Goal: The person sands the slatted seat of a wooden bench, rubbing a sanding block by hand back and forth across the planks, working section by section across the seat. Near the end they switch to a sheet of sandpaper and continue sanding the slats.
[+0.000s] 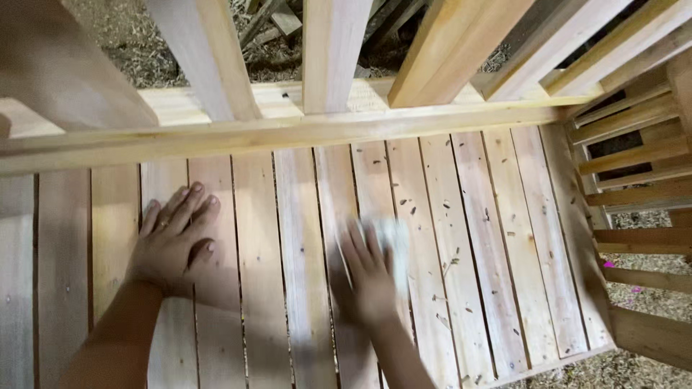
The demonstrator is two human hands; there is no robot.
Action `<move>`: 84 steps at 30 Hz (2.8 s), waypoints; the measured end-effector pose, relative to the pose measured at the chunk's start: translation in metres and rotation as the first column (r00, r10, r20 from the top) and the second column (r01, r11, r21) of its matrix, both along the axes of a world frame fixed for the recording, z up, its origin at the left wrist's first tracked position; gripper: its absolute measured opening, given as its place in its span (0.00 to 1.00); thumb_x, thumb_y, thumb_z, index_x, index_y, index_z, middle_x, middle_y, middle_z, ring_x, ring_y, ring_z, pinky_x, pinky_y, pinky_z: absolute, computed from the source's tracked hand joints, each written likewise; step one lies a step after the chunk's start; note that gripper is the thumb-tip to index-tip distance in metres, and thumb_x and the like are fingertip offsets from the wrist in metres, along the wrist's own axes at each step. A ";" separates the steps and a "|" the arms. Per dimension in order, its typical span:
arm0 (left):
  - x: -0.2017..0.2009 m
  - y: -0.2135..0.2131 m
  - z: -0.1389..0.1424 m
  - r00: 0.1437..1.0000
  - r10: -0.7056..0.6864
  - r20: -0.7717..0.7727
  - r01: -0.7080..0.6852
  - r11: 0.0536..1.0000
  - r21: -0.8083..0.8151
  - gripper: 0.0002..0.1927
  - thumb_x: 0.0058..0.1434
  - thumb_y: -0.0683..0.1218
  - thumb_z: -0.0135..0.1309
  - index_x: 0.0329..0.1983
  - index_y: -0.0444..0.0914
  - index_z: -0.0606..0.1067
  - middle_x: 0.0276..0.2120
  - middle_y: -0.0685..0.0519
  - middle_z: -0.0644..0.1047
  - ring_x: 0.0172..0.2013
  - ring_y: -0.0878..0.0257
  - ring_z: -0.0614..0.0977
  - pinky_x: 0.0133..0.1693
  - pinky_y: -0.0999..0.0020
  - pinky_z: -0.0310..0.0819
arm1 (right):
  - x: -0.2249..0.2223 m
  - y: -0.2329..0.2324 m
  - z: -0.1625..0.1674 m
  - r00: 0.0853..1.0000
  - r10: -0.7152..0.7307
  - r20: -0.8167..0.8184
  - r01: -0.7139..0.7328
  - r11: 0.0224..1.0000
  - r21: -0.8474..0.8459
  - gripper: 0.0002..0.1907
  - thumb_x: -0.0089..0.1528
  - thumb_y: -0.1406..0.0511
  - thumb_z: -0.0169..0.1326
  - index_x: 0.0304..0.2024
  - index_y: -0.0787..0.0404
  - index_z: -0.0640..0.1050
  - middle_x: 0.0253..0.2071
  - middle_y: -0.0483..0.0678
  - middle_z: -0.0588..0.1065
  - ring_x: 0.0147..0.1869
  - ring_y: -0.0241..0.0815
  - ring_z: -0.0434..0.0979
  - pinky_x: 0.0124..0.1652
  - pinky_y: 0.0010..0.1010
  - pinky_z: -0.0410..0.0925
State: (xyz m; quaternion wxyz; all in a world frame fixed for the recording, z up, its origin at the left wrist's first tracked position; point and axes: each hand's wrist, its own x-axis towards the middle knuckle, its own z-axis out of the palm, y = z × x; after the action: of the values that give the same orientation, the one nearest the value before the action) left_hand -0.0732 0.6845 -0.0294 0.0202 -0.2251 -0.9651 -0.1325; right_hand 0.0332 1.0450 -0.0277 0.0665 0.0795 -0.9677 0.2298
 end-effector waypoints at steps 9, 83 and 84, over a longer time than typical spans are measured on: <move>-0.001 0.001 -0.007 0.992 -0.004 -0.128 -0.013 0.991 -0.135 0.40 0.63 0.62 0.31 0.79 0.53 0.45 0.76 0.58 0.40 0.73 0.59 0.43 0.68 0.46 0.31 | 0.077 0.018 -0.044 0.975 0.046 0.217 -0.107 0.954 0.281 0.49 0.47 0.55 0.61 0.72 0.54 0.66 0.77 0.49 0.57 0.79 0.58 0.48 0.65 0.71 0.47; -0.041 0.047 0.004 0.977 0.158 -0.147 -0.031 0.775 0.631 0.27 0.75 0.61 0.28 0.67 0.49 0.70 0.69 0.54 0.69 0.72 0.54 0.64 0.71 0.55 0.55 | -0.094 -0.097 0.050 0.796 0.522 0.307 -0.543 0.840 -0.021 0.46 0.61 0.43 0.55 0.73 0.58 0.60 0.80 0.54 0.45 0.83 0.56 0.35 0.72 0.55 0.40; -0.043 0.046 0.003 0.980 0.188 -0.070 -0.120 0.828 0.547 0.27 0.74 0.62 0.30 0.67 0.51 0.69 0.70 0.55 0.67 0.71 0.55 0.64 0.71 0.55 0.54 | -0.107 -0.094 0.053 0.744 0.563 0.359 -0.557 0.820 -0.131 0.48 0.60 0.41 0.55 0.74 0.58 0.59 0.81 0.53 0.42 0.84 0.55 0.32 0.73 0.53 0.39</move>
State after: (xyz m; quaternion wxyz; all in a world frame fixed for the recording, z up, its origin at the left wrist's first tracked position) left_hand -0.1165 0.7310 -0.0264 0.1516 -0.1392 -0.9005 -0.3831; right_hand -0.0737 0.9515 0.0255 -0.1943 0.3194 -0.8911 0.2573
